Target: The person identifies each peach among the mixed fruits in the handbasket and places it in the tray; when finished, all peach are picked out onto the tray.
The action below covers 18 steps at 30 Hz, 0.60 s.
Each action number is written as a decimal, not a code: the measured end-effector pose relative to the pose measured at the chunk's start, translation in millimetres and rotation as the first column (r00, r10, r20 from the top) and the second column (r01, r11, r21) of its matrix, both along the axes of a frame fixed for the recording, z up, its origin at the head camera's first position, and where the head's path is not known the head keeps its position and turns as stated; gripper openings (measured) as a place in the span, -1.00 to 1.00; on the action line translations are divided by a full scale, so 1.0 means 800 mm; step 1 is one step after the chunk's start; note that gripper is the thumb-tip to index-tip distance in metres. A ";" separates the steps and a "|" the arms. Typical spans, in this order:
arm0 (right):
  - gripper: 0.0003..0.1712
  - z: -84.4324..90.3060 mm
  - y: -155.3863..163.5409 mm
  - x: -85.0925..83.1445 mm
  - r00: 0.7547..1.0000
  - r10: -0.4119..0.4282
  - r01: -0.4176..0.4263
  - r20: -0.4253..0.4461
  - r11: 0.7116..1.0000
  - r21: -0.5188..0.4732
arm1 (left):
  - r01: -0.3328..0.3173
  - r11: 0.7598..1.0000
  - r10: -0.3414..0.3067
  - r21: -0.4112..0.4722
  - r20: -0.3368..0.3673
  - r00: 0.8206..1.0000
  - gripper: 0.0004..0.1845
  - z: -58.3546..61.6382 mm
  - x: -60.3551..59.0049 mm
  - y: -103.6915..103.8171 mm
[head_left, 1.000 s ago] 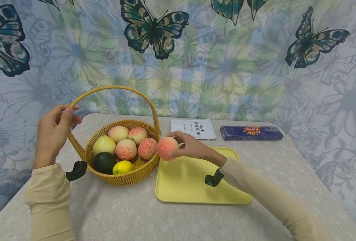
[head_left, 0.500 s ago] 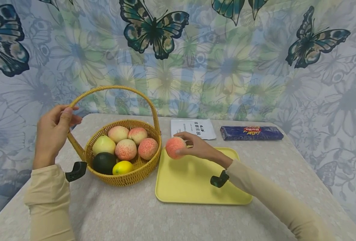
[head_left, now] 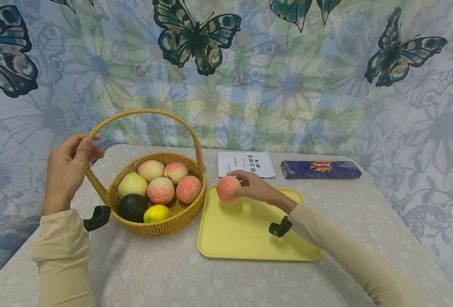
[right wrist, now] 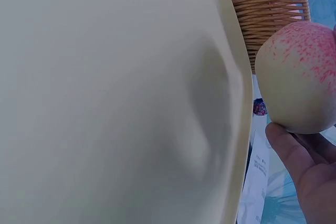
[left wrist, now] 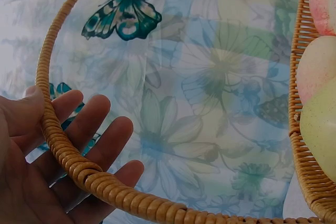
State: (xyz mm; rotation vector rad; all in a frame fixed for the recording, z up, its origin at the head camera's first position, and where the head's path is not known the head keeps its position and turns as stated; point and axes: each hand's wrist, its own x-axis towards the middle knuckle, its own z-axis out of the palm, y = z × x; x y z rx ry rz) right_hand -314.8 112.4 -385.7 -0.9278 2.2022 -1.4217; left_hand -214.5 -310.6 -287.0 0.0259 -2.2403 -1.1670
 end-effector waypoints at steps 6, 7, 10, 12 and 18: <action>-0.41 0.000 0.000 -0.001 1.000 0.013 -0.013 0.023 1.000 -0.012 | 0.030 0.999 -0.030 0.018 -0.017 0.999 -0.58 -0.001 -0.001 -0.001; -0.40 -0.001 0.000 -0.002 1.000 0.013 -0.013 0.027 1.000 -0.010 | 0.034 0.999 -0.034 0.019 -0.016 0.999 -0.57 -0.001 -0.001 -0.002; -0.39 -0.005 0.000 -0.007 0.999 0.011 -0.012 0.048 1.000 0.003 | 0.046 0.999 -0.046 0.025 -0.004 0.999 -0.56 -0.001 0.000 -0.003; -0.38 -0.005 -0.001 -0.007 0.998 0.012 -0.012 0.060 1.000 0.012 | 0.049 0.998 -0.049 0.032 0.006 0.999 -0.55 0.000 0.001 -0.003; -0.41 -0.007 -0.001 -0.007 0.997 0.013 -0.016 0.071 0.999 0.031 | 0.057 0.997 -0.057 0.043 0.001 0.998 -0.53 0.000 0.000 -0.003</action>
